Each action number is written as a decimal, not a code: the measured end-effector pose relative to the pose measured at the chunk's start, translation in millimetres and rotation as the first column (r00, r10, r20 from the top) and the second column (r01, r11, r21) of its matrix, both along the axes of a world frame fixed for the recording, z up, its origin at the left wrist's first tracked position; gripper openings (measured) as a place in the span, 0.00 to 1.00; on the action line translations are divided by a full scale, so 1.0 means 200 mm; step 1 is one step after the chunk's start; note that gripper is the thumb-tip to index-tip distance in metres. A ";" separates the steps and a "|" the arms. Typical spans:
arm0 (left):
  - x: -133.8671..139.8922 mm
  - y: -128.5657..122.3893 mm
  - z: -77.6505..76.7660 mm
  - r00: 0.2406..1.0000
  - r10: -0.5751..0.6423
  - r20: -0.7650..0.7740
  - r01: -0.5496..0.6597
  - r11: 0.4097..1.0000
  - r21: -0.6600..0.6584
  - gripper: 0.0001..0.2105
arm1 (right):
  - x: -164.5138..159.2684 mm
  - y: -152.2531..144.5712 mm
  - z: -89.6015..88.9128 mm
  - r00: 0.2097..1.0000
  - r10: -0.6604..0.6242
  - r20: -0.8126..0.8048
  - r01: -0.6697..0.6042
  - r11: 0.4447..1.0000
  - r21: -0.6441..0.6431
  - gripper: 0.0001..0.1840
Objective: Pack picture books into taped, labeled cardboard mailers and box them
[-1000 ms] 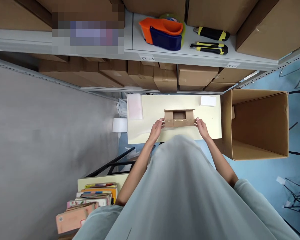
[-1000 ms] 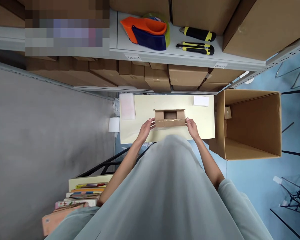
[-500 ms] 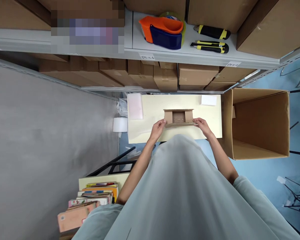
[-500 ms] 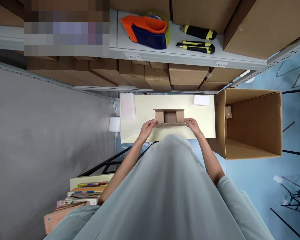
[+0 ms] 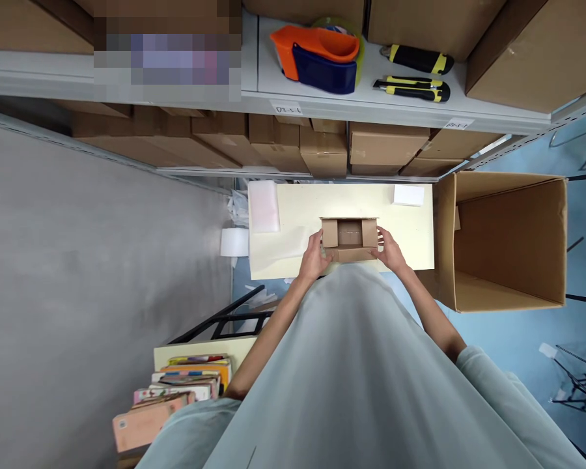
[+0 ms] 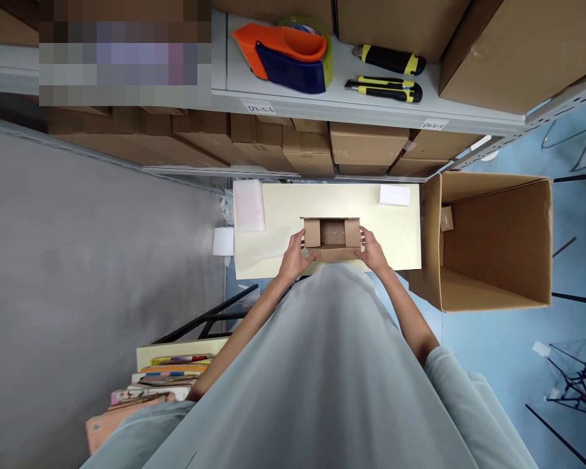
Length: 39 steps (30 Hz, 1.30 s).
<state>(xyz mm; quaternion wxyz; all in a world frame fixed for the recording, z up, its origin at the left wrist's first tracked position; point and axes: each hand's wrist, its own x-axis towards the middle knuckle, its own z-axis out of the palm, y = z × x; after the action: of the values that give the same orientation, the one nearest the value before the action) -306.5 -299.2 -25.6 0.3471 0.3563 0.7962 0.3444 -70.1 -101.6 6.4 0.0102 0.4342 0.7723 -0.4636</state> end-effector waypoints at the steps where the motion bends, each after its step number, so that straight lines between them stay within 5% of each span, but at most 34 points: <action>1: 0.01 0.01 0.01 1.000 0.002 -0.017 -0.003 1.000 -0.015 0.45 | -0.01 -0.01 0.02 0.999 0.015 0.042 -0.016 1.000 0.017 0.45; 12: 0.10 0.30 0.09 0.938 0.057 -0.341 -0.149 0.957 -0.250 0.29 | -0.42 -0.13 0.13 0.858 -0.047 0.512 -0.129 0.945 0.302 0.24; 16: 0.02 0.26 0.08 0.968 0.127 -0.217 -0.167 0.970 -0.178 0.25 | -0.35 -0.08 0.14 0.898 -0.014 0.440 -0.098 0.968 0.231 0.25; 21: -0.14 0.12 0.04 0.952 0.267 0.147 -0.252 0.961 -0.111 0.20 | -0.06 0.06 0.10 0.997 0.002 0.079 -0.004 1.000 0.025 0.24; 24: -0.16 0.06 0.04 0.940 0.337 0.056 -0.337 0.941 0.000 0.29 | 0.06 0.09 0.05 0.985 -0.169 -0.028 0.169 0.986 0.006 0.28; 26: -0.14 0.04 0.05 0.951 0.300 -0.080 -0.291 0.951 0.103 0.30 | 0.10 0.08 0.03 0.969 -0.239 -0.070 0.243 0.968 0.064 0.32; 29: -0.12 0.05 0.04 0.961 0.226 -0.162 -0.202 0.968 0.149 0.23 | 0.09 0.06 -0.01 0.975 -0.214 -0.057 0.220 0.966 0.139 0.30; 34: -0.14 0.06 -0.01 0.973 0.217 -0.072 -0.212 0.974 0.082 0.24 | 0.05 0.05 -0.04 0.987 -0.150 0.055 0.142 0.981 0.131 0.26; 39: -0.21 0.03 0.04 0.975 0.214 -0.065 -0.204 0.969 0.139 0.22 | 0.03 0.06 0.06 0.983 -0.171 0.073 0.144 0.947 0.287 0.24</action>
<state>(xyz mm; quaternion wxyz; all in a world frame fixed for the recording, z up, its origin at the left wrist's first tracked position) -348.4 -293.4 -18.1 0.2530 0.3059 0.8180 0.4162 -64.7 -90.0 17.9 -0.0513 0.5136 0.7916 -0.3272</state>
